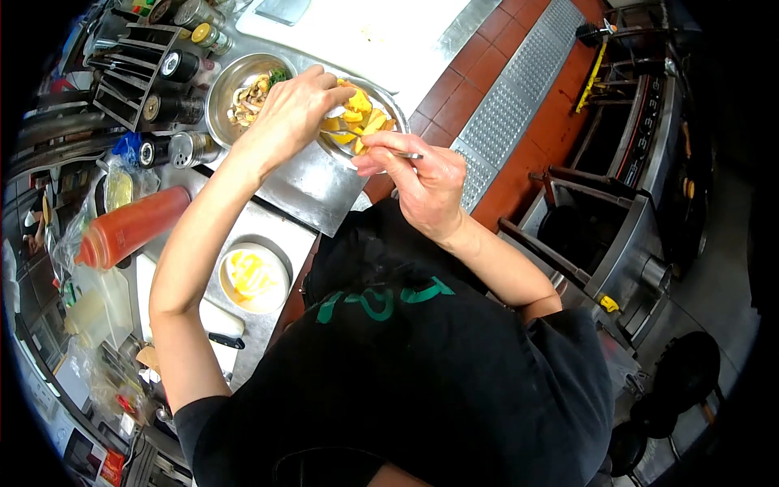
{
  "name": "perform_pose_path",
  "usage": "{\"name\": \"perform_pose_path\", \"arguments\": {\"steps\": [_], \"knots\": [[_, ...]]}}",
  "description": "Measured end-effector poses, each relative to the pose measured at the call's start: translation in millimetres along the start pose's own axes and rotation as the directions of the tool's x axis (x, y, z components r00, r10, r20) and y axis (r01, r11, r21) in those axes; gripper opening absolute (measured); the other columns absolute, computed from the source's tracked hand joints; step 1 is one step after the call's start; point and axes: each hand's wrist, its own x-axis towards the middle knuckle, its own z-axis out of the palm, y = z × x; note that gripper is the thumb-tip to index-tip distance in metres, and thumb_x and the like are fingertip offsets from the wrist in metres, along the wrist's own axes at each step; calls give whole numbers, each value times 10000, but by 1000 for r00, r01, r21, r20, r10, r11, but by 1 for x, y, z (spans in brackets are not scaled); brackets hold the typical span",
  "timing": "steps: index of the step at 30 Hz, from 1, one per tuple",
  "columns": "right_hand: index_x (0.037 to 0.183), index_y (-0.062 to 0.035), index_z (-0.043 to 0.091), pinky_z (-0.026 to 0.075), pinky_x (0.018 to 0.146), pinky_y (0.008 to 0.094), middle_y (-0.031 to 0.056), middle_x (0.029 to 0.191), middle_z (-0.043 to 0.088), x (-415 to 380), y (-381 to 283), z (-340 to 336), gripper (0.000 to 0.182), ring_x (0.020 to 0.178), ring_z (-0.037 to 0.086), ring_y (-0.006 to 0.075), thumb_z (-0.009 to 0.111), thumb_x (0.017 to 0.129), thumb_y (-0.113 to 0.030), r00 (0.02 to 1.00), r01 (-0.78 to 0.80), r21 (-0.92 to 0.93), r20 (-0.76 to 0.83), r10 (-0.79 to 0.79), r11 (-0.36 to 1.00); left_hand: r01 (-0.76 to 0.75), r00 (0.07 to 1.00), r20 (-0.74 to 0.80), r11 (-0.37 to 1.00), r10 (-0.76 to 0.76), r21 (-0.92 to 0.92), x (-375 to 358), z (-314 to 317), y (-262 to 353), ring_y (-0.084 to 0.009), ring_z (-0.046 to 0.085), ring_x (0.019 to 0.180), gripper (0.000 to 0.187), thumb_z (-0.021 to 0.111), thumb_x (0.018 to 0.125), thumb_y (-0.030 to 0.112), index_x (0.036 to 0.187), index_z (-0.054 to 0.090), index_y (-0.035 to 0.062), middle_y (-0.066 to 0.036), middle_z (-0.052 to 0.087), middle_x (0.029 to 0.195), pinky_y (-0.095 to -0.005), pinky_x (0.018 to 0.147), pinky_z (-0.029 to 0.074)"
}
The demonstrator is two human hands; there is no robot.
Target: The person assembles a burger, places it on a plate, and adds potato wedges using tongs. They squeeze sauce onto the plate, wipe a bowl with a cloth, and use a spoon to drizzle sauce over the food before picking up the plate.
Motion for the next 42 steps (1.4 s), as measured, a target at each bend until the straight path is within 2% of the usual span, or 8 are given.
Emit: {"name": "perform_pose_path", "arguments": {"steps": [5,9,15,24,30,32,35,42], "knots": [[985,69,615,557,650,250,122,783,693,3,-3,-2,150,710,688,172,534,901,-26,999,26,-60,20,-25,998,31,999,27,1000,-31,0,0,0,1,-274,588,860,308,540,745,43,1033,647,31,-109,610,865,-383,705,494],[974,70,613,555,643,244,120,773,692,3,1,-2,146,703,688,168,528,902,-24,999,36,25,-26,-36,999,35,999,39,999,-35,3,-1,-2,2,-272,588,862,310,542,745,47,1036,648,33,-108,611,862,-384,707,494],[962,57,618,546,617,232,113,763,694,7,2,-7,134,691,689,164,537,898,-30,999,11,-27,42,-10,1000,34,999,35,999,-34,-10,1,-3,2,-270,587,867,306,542,743,48,1028,652,33,-107,611,863,-382,714,493],[951,47,626,547,623,238,110,771,695,7,2,-5,120,702,691,175,547,886,-15,989,122,-82,91,-115,989,40,999,29,999,-40,-7,-1,-2,2,-268,587,867,321,562,721,26,1030,647,39,-105,609,872,-379,715,493],[975,69,613,553,639,252,132,774,690,7,7,-2,161,713,690,180,515,916,-44,999,34,-20,25,-33,999,54,998,28,998,-53,-16,-2,-4,4,-269,584,859,317,562,727,20,1032,646,40,-105,604,861,-378,714,490],[989,78,609,557,652,266,142,775,687,7,9,-2,200,715,688,188,480,943,-68,992,-114,131,-44,120,985,62,997,39,998,-61,-9,-2,-3,3,-266,583,854,314,558,733,16,1033,648,41,-105,601,859,-378,717,488],[1003,85,606,559,663,275,150,777,686,6,10,-4,227,720,687,198,459,956,-82,986,-143,174,-62,156,974,66,997,43,998,-65,-10,-1,-4,3,-262,584,854,315,553,736,13,1034,651,44,-105,602,863,-377,719,488],[1007,97,600,558,669,271,157,779,687,3,11,-7,232,724,688,200,447,958,-71,994,-89,123,-46,95,988,66,997,31,998,-66,-7,2,-1,2,-261,585,855,308,549,737,11,1024,656,43,-105,604,859,-379,716,488]]}}
